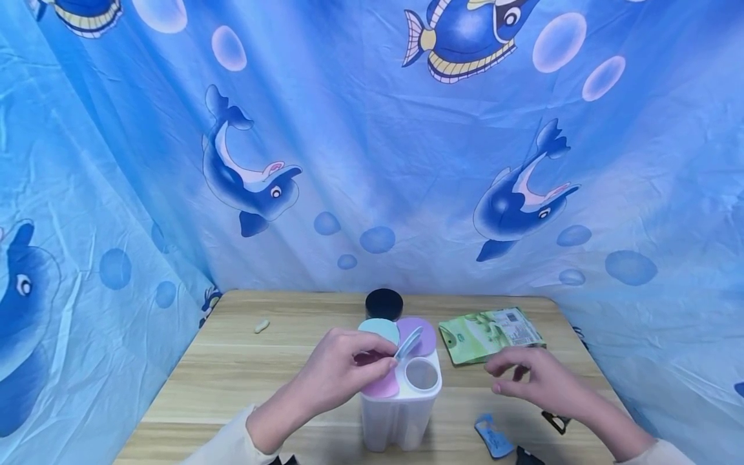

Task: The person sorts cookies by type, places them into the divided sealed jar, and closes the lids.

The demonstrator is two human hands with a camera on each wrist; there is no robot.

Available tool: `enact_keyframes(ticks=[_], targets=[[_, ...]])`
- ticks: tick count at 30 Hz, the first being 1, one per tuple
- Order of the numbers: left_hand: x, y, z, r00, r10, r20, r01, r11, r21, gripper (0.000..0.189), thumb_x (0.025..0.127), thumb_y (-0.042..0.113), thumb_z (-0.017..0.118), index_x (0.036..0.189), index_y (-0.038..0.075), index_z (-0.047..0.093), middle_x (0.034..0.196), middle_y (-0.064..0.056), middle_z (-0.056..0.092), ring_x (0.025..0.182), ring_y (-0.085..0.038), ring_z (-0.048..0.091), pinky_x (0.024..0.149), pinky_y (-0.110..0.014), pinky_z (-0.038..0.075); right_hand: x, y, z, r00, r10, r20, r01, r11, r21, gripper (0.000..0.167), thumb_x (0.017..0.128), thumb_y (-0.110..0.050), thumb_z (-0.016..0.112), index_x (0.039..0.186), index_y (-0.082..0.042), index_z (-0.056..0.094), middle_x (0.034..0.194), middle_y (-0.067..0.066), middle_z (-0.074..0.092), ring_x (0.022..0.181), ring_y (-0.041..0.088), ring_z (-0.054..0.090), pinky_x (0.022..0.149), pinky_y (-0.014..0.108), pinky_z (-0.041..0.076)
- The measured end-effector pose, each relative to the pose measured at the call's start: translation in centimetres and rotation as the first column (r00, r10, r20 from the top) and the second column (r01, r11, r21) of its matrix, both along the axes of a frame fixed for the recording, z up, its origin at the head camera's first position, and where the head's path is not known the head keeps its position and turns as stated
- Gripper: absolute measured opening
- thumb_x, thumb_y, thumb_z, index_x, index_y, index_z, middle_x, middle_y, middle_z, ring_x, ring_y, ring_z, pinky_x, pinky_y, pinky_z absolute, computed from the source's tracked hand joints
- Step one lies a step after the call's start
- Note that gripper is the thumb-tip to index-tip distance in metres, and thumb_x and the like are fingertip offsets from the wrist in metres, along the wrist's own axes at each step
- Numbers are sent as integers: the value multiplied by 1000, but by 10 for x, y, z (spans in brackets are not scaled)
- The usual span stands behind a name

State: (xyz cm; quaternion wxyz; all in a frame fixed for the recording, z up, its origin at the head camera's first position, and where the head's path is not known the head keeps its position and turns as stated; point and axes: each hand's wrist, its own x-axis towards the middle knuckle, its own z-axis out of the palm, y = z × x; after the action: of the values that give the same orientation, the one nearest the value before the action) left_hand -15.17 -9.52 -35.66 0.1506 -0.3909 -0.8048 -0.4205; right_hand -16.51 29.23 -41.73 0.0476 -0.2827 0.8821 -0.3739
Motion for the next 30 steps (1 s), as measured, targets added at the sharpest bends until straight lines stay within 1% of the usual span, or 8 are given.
enact_keyframes(ticks=[3, 7, 10, 13, 15, 22, 27, 30], targets=[[0, 0, 0, 1000, -2, -4, 2, 1000, 10, 13, 86, 8, 79, 96, 17, 80, 85, 13, 74, 76, 5, 62, 67, -19, 59, 2, 12, -20, 998, -19, 62, 19, 1000, -10, 24, 94, -35, 75, 115, -23, 74, 109, -7, 74, 96, 6, 69, 70, 28, 58], [0, 1, 0, 1000, -6, -8, 6, 1000, 21, 13, 86, 7, 78, 95, 16, 80, 84, 13, 74, 75, 5, 62, 66, -22, 60, 3, 22, -46, 991, -25, 129, 29, 999, -30, 26, 94, -33, 75, 115, -19, 74, 112, -2, 74, 97, 7, 70, 70, 27, 58], [0, 0, 0, 1000, -1, -9, 2, 1000, 21, 13, 86, 7, 78, 94, 17, 80, 83, 13, 73, 75, 4, 61, 65, -23, 60, 3, 25, -61, 982, -16, 189, 25, 999, -45, 29, 94, -29, 75, 118, -12, 73, 114, 7, 74, 99, 11, 71, 70, 27, 58], [0, 0, 0, 1000, -1, -2, 1, 1000, 17, 13, 86, 8, 79, 95, 17, 80, 84, 13, 73, 75, 4, 62, 66, -22, 60, 4, 27, -74, 967, -7, 253, 22, 998, -58, 33, 93, -23, 77, 120, -5, 71, 116, 17, 72, 99, 15, 71, 68, 27, 57], [0, 0, 0, 1000, -4, 3, 4, 1000, 13, 12, 87, 8, 79, 95, 16, 80, 84, 12, 74, 75, 4, 62, 67, -21, 60, 3, 29, -82, 958, 2, 287, 16, 998, -61, 34, 92, -20, 77, 120, -3, 71, 117, 18, 72, 98, 16, 70, 68, 27, 56], [2, 0, 0, 1000, -6, 14, 5, 1000, 14, 9, 89, 10, 78, 96, 16, 80, 85, 8, 76, 76, 3, 64, 68, -19, 60, 1, 31, -104, 927, 36, 373, -5, 996, -84, 30, 94, -16, 75, 120, -3, 71, 115, 16, 71, 94, 11, 68, 70, 27, 57], [2, 0, 1, 1000, -2, 11, 2, 1000, 10, 9, 90, 11, 77, 97, 16, 80, 86, 6, 76, 77, 3, 64, 69, -19, 59, 2, 32, -112, 902, 6, 432, 17, 999, -49, 28, 93, -16, 76, 119, -8, 71, 115, 11, 70, 94, 11, 65, 73, 25, 54], [2, 1, 0, 1000, -6, 2, 6, 1000, 6, 9, 90, 10, 77, 97, 16, 80, 86, 6, 77, 77, 3, 64, 69, -18, 59, 4, 32, -115, 893, -11, 450, 26, 999, -26, 29, 91, -16, 77, 118, -9, 71, 114, 10, 70, 94, 13, 64, 73, 25, 52]])
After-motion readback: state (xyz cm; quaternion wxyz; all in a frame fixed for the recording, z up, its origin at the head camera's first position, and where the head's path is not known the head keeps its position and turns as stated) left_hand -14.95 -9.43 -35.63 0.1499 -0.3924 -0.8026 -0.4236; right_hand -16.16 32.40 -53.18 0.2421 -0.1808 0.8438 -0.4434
